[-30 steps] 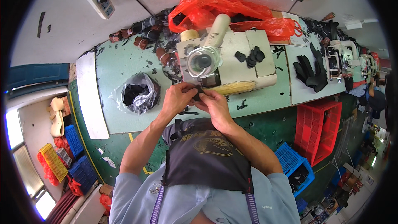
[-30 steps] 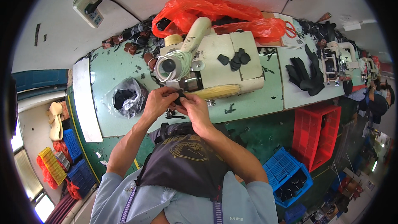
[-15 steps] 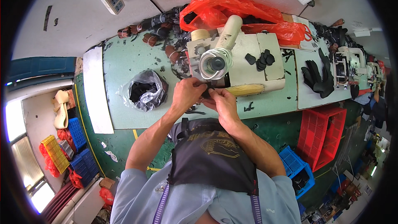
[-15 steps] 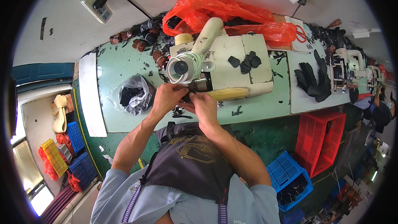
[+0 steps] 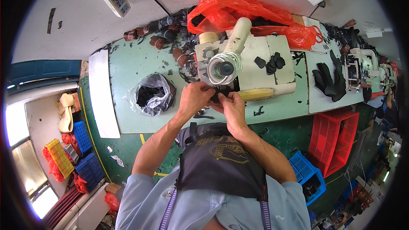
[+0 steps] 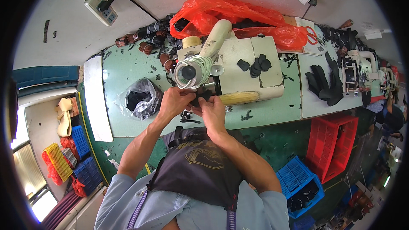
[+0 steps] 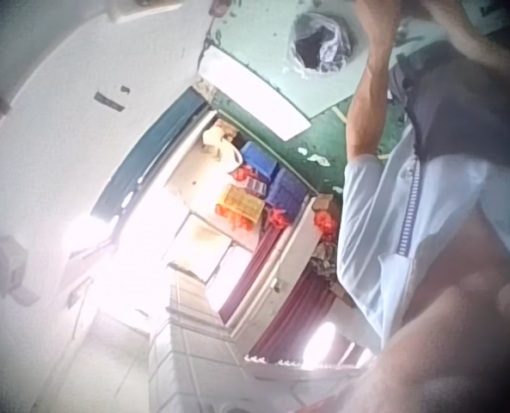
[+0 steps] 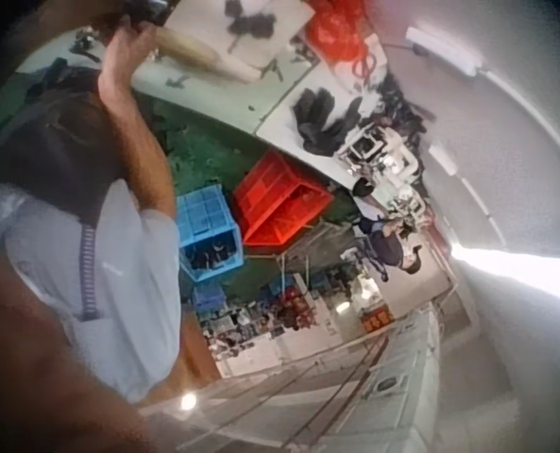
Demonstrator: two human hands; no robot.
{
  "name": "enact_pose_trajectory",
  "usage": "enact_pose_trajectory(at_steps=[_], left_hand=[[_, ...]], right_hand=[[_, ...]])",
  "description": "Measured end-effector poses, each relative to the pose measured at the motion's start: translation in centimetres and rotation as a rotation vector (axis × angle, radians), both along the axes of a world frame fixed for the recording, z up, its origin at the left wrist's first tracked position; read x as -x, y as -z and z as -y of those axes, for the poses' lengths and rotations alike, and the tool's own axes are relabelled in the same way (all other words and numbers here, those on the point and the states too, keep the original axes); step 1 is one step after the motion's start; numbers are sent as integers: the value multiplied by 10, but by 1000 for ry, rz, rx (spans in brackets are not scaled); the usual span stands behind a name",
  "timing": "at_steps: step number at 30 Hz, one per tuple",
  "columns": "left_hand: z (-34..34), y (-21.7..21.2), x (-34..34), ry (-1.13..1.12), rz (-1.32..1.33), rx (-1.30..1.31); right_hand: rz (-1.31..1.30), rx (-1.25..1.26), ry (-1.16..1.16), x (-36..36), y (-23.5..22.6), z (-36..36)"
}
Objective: The person takes small leather pieces from a plastic bag and feeds them through a skiving machine by hand.
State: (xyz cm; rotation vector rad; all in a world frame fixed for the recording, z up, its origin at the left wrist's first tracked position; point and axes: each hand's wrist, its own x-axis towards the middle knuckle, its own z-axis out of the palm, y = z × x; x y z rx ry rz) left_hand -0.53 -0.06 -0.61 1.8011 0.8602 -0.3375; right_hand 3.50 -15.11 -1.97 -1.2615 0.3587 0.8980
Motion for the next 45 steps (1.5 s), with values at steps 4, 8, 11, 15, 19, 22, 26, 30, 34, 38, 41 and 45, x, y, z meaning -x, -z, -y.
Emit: enact_pose_trajectory(at_steps=[4, 8, 11, 15, 19, 22, 26, 30, 34, 38, 41, 45], left_hand=[[7, -16, -12, 39, -1, -72], [1, 0, 3, -53, 76, 105], [1, -4, -2, 8, 41, 27], [2, -4, -4, 61, -6, -106], [5, -11, -11, 58, -17, -131], [7, -11, -12, 75, -8, -161], [0, 1, 0, 64, 52, -75], [8, -13, -13, 83, 25, -173], [4, 0, 1, -29, 123, 59], [1, -1, -1, 10, 78, 6], [3, -7, -8, 43, 20, -64], [5, -12, -10, 31, 63, -2]], right_hand=[[20, 12, 21, -3, -1, 1], [50, -17, 43, -4, -1, 0], [73, -13, 28, -2, -1, 1], [52, 5, 23, -3, -6, -1], [42, 33, 28, -3, -6, -3], [76, 8, 113, -4, -9, -2], [73, -12, 54, -2, -5, -4], [65, 23, 76, -4, -1, -3], [92, 6, 108, -2, -1, 1], [82, -8, 104, 0, -1, 0], [82, -10, 107, 0, 2, 3], [65, -1, 130, 1, 0, 5]])
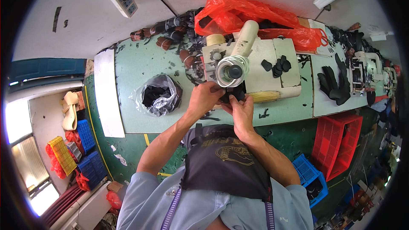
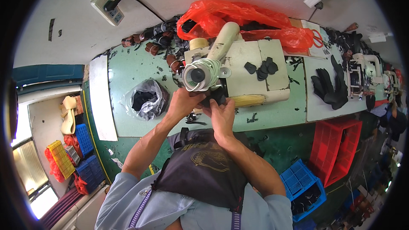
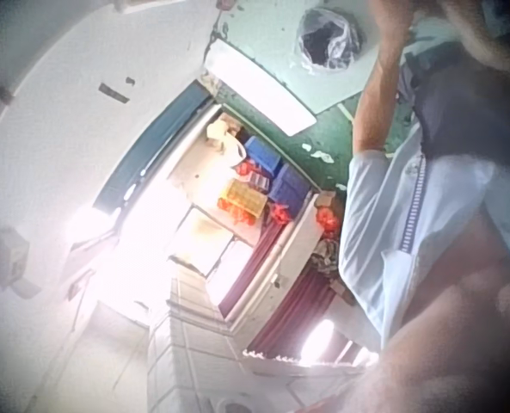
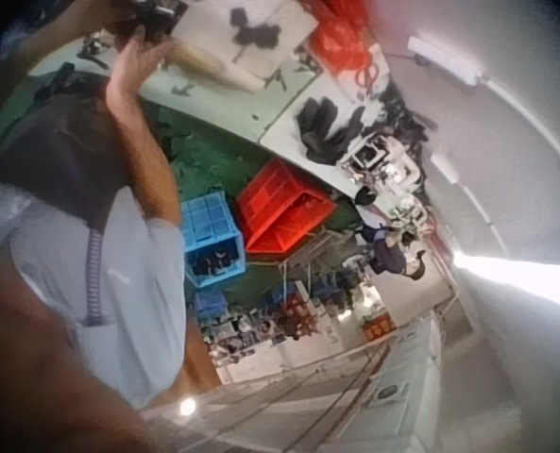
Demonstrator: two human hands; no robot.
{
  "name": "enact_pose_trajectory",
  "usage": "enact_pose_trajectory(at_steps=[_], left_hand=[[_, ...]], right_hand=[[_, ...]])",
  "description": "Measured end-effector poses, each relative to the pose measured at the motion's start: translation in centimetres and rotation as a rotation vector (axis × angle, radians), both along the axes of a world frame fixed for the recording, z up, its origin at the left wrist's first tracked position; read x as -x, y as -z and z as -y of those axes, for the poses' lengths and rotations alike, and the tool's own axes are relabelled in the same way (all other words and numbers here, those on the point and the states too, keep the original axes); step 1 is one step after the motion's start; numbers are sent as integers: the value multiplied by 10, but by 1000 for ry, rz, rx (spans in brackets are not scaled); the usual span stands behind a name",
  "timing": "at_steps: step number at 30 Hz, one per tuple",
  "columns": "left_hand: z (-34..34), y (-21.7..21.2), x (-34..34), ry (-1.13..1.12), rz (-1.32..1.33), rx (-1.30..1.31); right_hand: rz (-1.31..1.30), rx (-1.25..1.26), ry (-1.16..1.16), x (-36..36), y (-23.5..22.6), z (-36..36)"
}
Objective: The person takes small leather pieces from a plastic bag and feeds them through a skiving machine by hand.
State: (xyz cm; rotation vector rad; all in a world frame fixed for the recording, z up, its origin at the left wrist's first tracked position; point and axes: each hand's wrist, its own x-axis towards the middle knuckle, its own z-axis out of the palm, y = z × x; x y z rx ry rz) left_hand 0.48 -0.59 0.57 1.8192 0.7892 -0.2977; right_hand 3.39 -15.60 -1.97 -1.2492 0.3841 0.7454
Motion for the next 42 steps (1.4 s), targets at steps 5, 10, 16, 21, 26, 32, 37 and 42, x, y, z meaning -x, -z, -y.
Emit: enact_pose_trajectory(at_steps=[5, 10, 16, 21, 26, 32, 37, 42], left_hand=[[-6, 15, 9, -11, 27, 41], [0, 5, -2, 6, -5, -40], [-4, 10, 4, 67, -14, -63], [5, 11, 1, 10, 49, -64], [7, 18, 29, -217, 125, 121], [-15, 23, 59, -265, 87, 112], [-26, 31, 75, -322, 68, 146], [-23, 25, 77, -332, 52, 145]], right_hand=[[-34, -15, 29, 0, -2, -4], [-50, -23, 37, -2, -4, -3], [-67, -56, 75, 0, -6, -3], [-86, -63, 109, -5, -9, 1], [238, 68, 196, -44, -4, 16], [839, 1054, -413, -128, -21, 52], [959, 1084, -385, -119, -32, 41], [1180, 687, -669, -99, -16, 28]])
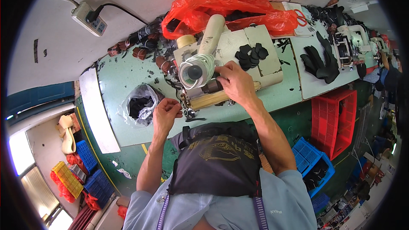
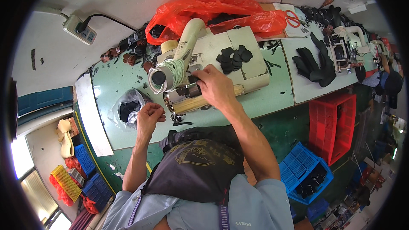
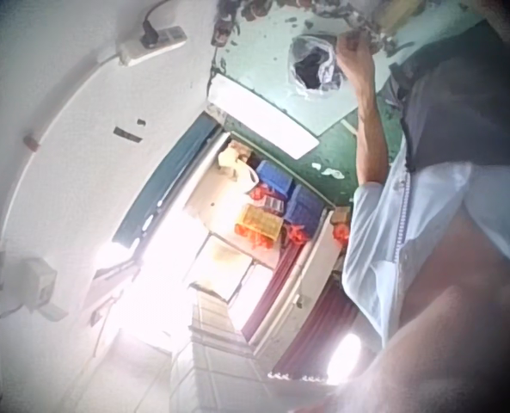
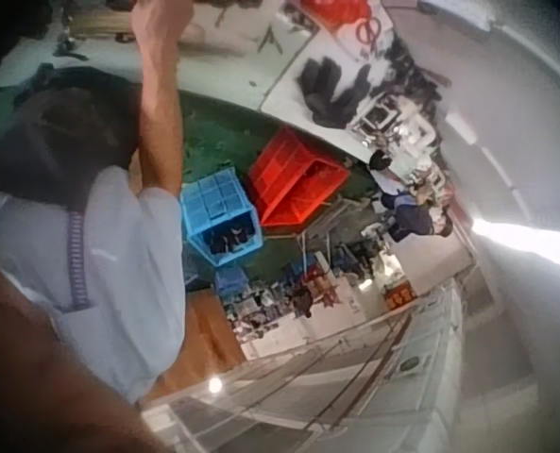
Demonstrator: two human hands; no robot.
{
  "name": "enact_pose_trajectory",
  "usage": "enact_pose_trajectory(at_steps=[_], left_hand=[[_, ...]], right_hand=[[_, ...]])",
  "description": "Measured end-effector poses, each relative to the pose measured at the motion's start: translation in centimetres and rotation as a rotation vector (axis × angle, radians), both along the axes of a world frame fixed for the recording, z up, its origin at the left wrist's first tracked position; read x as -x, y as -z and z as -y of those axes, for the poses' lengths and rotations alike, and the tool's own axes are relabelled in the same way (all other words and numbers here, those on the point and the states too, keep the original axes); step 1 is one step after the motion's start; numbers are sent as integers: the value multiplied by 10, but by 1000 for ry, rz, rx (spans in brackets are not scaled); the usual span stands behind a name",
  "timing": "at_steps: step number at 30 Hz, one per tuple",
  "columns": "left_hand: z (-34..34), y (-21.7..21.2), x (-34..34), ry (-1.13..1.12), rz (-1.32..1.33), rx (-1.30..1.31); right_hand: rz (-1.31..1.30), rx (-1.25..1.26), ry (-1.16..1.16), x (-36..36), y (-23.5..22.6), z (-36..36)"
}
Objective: The person takes small leather pieces from a plastic bag and feeds them through a skiving machine by hand.
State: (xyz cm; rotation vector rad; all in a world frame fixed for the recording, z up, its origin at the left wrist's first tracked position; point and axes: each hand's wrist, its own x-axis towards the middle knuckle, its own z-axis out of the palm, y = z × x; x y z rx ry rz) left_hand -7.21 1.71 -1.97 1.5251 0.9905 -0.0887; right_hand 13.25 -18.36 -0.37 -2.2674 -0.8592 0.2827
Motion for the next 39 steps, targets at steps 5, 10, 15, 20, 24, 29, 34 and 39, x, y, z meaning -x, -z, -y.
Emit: enact_pose_trajectory(at_steps=[5, 10, 15, 20, 24, 29, 34, 39], left_hand=[[3, -3, -3, -2, 9, -1], [-3, 1, 2, -39, 21, 14], [-18, 6, 16, -91, 30, 19], [-40, 14, 52, -160, -36, -114], [-69, 18, 80, -92, -277, -627], [-107, 49, 111, -85, -303, -916], [-141, 91, 104, -18, -231, -972], [-147, 94, 76, 116, -316, -970]], right_hand=[[120, 45, -159, -1, 21, -8], [144, -222, 105, 0, 25, -7], [-46, -216, 541, -30, 20, 19], [15, -363, 635, -32, 17, 27], [-280, -554, 579, 18, 16, 55], [-557, -371, 249, 93, 24, 51], [-549, -180, -126, 114, 3, 22], [-464, -190, -62, 118, 0, 11]])
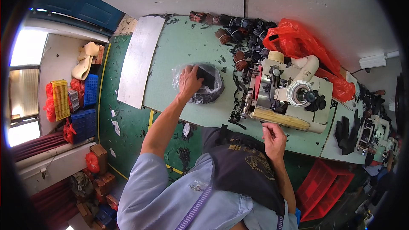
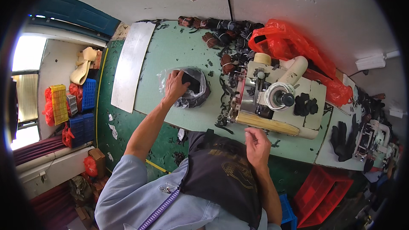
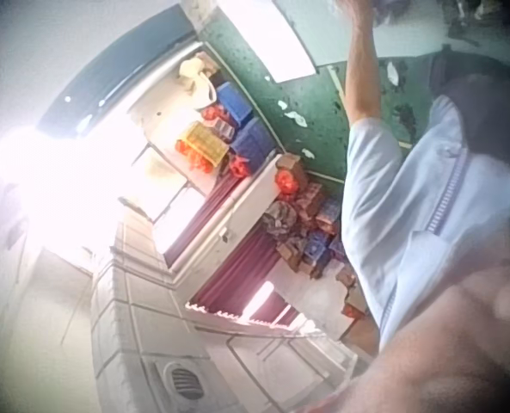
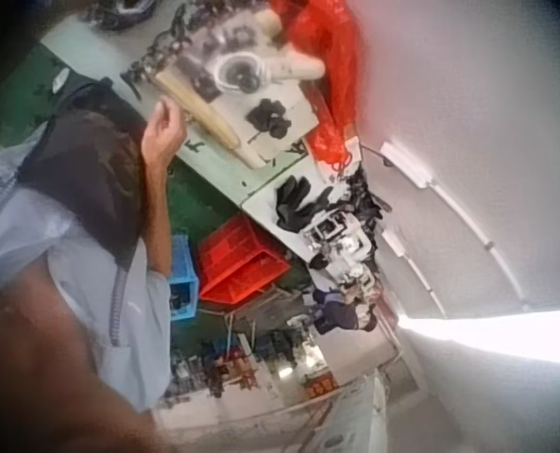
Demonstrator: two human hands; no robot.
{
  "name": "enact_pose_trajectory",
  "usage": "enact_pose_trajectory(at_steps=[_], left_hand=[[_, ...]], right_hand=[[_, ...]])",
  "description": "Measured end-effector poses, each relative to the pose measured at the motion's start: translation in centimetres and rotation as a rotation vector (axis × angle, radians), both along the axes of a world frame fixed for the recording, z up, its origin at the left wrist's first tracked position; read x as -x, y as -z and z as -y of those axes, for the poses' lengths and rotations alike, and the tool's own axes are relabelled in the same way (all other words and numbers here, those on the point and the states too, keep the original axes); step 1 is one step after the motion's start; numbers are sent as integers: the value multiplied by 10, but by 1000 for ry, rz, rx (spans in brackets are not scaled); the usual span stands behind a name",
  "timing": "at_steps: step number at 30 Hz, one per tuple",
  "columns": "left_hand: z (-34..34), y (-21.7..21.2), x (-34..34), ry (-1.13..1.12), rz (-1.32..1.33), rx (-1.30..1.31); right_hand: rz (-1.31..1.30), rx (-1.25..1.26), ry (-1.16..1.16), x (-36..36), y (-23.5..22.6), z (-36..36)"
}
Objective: The person takes small leather pieces from a plastic bag and feeds them through a skiving machine by hand.
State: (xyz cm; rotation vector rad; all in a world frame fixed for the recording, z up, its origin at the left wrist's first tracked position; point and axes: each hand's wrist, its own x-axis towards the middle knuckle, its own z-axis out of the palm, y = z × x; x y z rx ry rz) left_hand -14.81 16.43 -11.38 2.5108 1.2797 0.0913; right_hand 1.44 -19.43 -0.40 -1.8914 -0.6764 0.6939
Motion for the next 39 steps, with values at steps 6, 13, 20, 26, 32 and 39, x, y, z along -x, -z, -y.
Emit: enact_pose_trajectory(at_steps=[6, 13, 20, 26, 32, 39], left_hand=[[-7, 12, 10, 93, 96, -24], [-20, 15, 16, 106, 192, 69], [-37, -1, 11, 165, 312, 161], [-53, 3, -1, 327, 140, 319], [-51, 7, 8, 456, 155, 258], [-43, -14, 18, 64, 176, 560]], right_hand=[[-106, 24, 136, 26, 3, -19], [-35, -37, -223, 61, 4, -121], [411, 107, -396, 64, 70, -274], [576, 504, -399, 52, 103, -291], [645, 460, -363, 53, 104, -278], [495, 248, -153, 52, 103, -270]])
